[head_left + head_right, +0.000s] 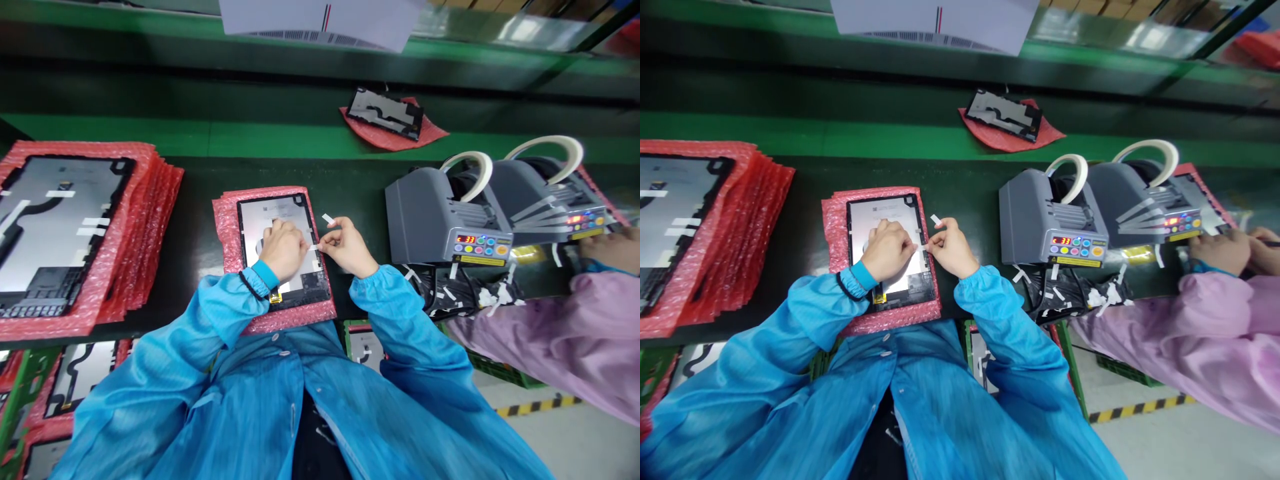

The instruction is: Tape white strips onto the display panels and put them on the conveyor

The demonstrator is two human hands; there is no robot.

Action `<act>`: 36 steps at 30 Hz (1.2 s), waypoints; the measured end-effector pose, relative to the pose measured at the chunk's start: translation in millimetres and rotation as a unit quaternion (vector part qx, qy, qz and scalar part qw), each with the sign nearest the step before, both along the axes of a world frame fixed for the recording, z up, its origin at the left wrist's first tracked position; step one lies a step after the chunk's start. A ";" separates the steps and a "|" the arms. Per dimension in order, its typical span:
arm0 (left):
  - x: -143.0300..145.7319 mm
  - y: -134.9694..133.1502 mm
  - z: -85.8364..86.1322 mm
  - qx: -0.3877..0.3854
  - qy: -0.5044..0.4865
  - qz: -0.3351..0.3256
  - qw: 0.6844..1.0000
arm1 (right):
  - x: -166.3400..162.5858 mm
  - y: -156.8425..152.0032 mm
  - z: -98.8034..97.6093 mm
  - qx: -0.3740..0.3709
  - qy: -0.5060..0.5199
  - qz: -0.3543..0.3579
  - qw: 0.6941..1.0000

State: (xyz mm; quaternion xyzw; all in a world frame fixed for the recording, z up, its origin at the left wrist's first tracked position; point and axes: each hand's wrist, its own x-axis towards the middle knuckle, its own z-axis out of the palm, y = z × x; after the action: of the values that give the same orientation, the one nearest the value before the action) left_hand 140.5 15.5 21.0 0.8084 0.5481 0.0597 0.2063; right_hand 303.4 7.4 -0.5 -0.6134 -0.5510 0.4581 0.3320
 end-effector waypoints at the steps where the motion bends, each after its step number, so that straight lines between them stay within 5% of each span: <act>1: 0.5 -0.2 -0.7 0.005 0.002 0.000 1.000 | 0.4 1.2 -0.5 -0.007 -0.006 0.002 1.000; 8: -6.2 7.6 -3.8 0.013 -0.043 0.047 0.998 | 16.4 12.5 -2.5 -0.075 0.010 0.022 0.997; 18: -22.3 28.0 3.1 0.021 -0.207 -0.043 0.977 | 13.6 4.0 35.3 0.082 -0.016 0.205 0.975; 25: -20.9 29.9 1.9 -0.043 -0.173 -0.004 0.984 | 17.9 8.7 24.6 0.049 -0.068 0.095 0.992; 30: -16.8 27.4 6.9 -0.063 -0.128 0.003 0.990 | 10.3 12.3 17.1 0.050 -0.014 0.115 0.992; 36: -5.1 20.2 2.0 -0.011 -0.029 0.013 0.999 | 2.1 16.1 8.3 0.049 -0.087 0.092 0.991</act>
State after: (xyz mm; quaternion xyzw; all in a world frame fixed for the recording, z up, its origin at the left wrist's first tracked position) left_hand 135.5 35.7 23.0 0.7970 0.5528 0.0797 0.2298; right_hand 305.4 23.5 7.8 -0.5808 -0.6537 0.4042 0.2684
